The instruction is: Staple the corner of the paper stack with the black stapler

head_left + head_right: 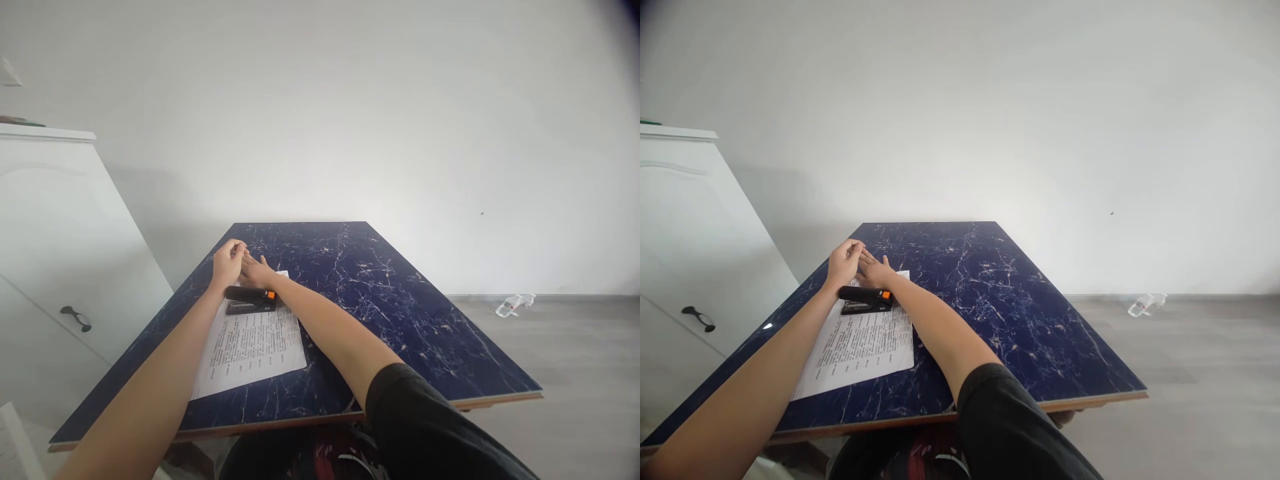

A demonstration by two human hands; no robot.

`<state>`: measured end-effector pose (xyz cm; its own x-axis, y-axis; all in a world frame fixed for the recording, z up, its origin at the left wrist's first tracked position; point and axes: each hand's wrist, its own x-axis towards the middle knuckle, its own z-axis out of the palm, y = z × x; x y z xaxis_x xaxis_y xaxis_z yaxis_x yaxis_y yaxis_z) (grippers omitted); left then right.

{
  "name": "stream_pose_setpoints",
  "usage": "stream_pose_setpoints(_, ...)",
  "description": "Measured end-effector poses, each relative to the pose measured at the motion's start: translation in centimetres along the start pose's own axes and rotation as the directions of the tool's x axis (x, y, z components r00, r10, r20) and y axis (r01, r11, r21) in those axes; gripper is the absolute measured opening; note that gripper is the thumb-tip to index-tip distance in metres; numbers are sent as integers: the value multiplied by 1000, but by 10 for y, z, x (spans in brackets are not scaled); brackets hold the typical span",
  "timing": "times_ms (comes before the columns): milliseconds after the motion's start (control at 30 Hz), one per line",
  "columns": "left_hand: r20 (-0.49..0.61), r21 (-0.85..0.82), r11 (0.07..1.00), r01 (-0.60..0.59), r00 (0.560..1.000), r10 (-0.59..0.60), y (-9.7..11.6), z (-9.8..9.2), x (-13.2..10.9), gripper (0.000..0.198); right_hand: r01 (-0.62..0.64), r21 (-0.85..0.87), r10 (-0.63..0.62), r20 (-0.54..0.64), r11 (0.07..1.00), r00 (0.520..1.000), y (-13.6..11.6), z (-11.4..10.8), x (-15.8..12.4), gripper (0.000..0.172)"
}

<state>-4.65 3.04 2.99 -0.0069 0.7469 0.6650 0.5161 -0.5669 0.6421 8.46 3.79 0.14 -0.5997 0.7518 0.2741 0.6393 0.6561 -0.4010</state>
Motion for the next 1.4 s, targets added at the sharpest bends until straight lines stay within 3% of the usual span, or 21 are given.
stream_pose_setpoints(100, -16, -12, 1000, 24, 1000, -24, 0, 0, 0, 24, 69, 118, -64, -49, 991, 997, 2, -9, -19, 48)
stream_pose_setpoints(233, -32, -15, 998, 64, 997, -65, -1, 1, -1, 25, 163, 288, -193, 82, 944, 978, 12, -19, -54, 43)
stream_pose_setpoints(333, -28, -36, 997, 69, 997, -70, -1, 4, -2, 26, 157, 326, -199, 101, 932, 975, 25, -29, -81, 39)
stream_pose_setpoints(433, 56, -37, 998, 60, 997, -58, -1, 8, -3, 25, 127, 321, -160, 79, 939, 984, 41, -44, -108, 36)
stream_pose_setpoints(533, 229, -15, 1000, 19, 973, -15, 0, 14, -6, 26, 95, 307, -115, 47, 947, 992, 57, -65, -140, 32)
stream_pose_setpoints(600, 419, -2, 1000, -10, 908, 10, 3, 18, -10, 28, 57, 289, -71, 35, 956, 997, 63, -77, -161, 33)
stream_pose_setpoints(667, 647, -11, 998, -63, 760, 55, 8, 21, -15, 30, 33, 273, -42, 29, 961, 999, 66, -86, -178, 34)
stream_pose_setpoints(733, 799, -44, 991, -123, 592, 109, 12, 22, -20, 32, 35, 271, -42, 23, 962, 999, 66, -90, -188, 32)
stream_pose_setpoints(800, 849, -52, 986, -161, 512, 128, 16, 22, -23, 36, 41, 277, -45, 8, 960, 999, 65, -91, -191, 29)
stream_pose_setpoints(967, 880, 25, 983, -179, 470, 63, 21, 18, -24, 46, -117, 282, 162, -141, 952, 977, 53, -108, -189, 39)
stream_pose_setpoints(1033, 890, 53, 983, -174, 456, 32, 23, 16, -24, 48, -150, 245, 166, -47, 958, 985, 42, -121, -194, 47)
stream_pose_setpoints(1133, 893, 75, 982, -174, 450, 12, 26, 15, -24, 49, -98, 108, 83, 139, 989, 987, 25, -132, -205, 56)
stream_pose_setpoints(1233, 899, 76, 980, -182, 437, 12, 28, 14, -24, 48, -67, 14, 65, 137, 998, 988, 17, -125, -213, 42)
stream_pose_setpoints(1333, 909, 88, 977, -192, 418, 0, 30, 13, -23, 43, -103, 4, 103, 15, 995, 995, 20, -110, -214, 23)
stream_pose_setpoints(1400, 913, 109, 975, -195, 407, -21, 31, 11, -22, 41, -122, 14, 123, -75, 992, 990, 25, -103, -211, 22)
